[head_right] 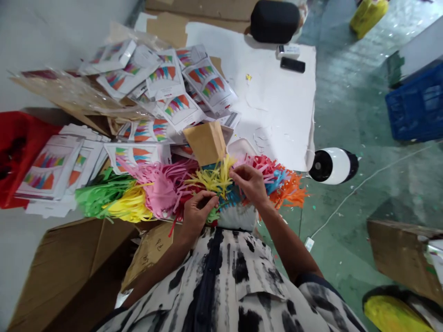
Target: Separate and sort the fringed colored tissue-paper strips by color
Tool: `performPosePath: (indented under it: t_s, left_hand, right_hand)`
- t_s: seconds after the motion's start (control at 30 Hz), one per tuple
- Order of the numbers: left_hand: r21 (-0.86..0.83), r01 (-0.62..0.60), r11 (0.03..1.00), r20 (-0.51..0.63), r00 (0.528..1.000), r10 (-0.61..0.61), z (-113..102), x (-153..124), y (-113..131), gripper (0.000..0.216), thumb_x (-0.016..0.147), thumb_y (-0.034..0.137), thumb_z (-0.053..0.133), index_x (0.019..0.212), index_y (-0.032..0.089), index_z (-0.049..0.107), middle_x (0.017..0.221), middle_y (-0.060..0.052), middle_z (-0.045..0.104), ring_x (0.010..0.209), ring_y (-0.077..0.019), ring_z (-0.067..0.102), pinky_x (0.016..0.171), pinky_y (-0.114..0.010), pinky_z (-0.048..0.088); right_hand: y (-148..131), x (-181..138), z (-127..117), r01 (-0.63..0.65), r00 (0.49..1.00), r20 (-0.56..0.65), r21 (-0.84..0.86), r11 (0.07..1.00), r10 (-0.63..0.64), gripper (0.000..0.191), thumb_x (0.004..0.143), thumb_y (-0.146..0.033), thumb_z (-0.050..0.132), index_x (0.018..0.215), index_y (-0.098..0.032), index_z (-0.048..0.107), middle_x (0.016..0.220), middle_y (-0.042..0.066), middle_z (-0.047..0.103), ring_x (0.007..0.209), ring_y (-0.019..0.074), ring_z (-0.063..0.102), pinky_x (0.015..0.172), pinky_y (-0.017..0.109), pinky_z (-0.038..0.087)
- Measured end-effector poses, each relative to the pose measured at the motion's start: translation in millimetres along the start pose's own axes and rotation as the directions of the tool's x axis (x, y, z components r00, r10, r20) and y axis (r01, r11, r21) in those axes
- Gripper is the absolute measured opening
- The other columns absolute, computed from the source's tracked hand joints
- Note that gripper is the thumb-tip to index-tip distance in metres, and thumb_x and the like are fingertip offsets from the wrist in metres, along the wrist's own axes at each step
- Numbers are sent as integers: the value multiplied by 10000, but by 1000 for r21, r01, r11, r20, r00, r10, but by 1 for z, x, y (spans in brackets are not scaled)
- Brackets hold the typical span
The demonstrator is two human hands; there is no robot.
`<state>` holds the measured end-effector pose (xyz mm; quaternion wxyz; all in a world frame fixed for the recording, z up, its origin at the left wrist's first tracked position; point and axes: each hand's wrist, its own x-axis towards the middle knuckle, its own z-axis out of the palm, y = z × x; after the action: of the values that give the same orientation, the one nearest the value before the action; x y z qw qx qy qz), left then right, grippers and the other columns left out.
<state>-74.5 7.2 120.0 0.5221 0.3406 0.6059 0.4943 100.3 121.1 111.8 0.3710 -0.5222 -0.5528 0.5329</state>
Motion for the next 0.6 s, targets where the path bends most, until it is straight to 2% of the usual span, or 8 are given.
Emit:
performPosePath:
  t_s: [0.13, 0.33, 0.47, 0.6]
  left_hand:
    - [30, -71, 997, 76, 995, 69, 6, 4, 8, 154, 867, 346, 781, 872, 196, 746, 735, 4, 702, 645, -130, 653, 661, -241, 517]
    - [41, -169, 985, 158, 974, 161, 12, 2, 11, 159, 885, 357, 781, 893, 201, 753, 784, -6, 722, 678, -136, 675, 687, -250, 537]
    - [-88, -93, 992, 194, 975, 109, 19, 5, 17, 227, 864, 409, 805, 897, 196, 734, 722, 9, 695, 648, -131, 658, 658, -241, 529]
    - [-170, -34, 985, 254, 964, 77, 21, 8, 20, 275, 823, 436, 841, 887, 193, 731, 714, 6, 698, 659, -134, 654, 676, -250, 530]
  right_hand:
    - [-14, -44, 5, -68, 992, -85, 227, 971, 89, 282, 809, -483, 852, 848, -230, 734, 699, -28, 673, 575, 110, 565, 525, 235, 457]
    - [-22, -72, 4, -58, 993, -78, 349, 936, 90, 269, 829, -469, 846, 923, -235, 752, 811, -1, 722, 628, 118, 603, 560, 247, 519]
    - [-21, -79, 2, 16, 985, -169, 341, 940, 44, 245, 845, -452, 836, 912, -238, 739, 784, -11, 689, 614, 118, 572, 537, 249, 500]
    - [-12, -71, 0, 70, 967, -254, 212, 975, -14, 259, 864, -477, 801, 908, -235, 723, 769, -16, 666, 635, 129, 590, 586, 265, 513]
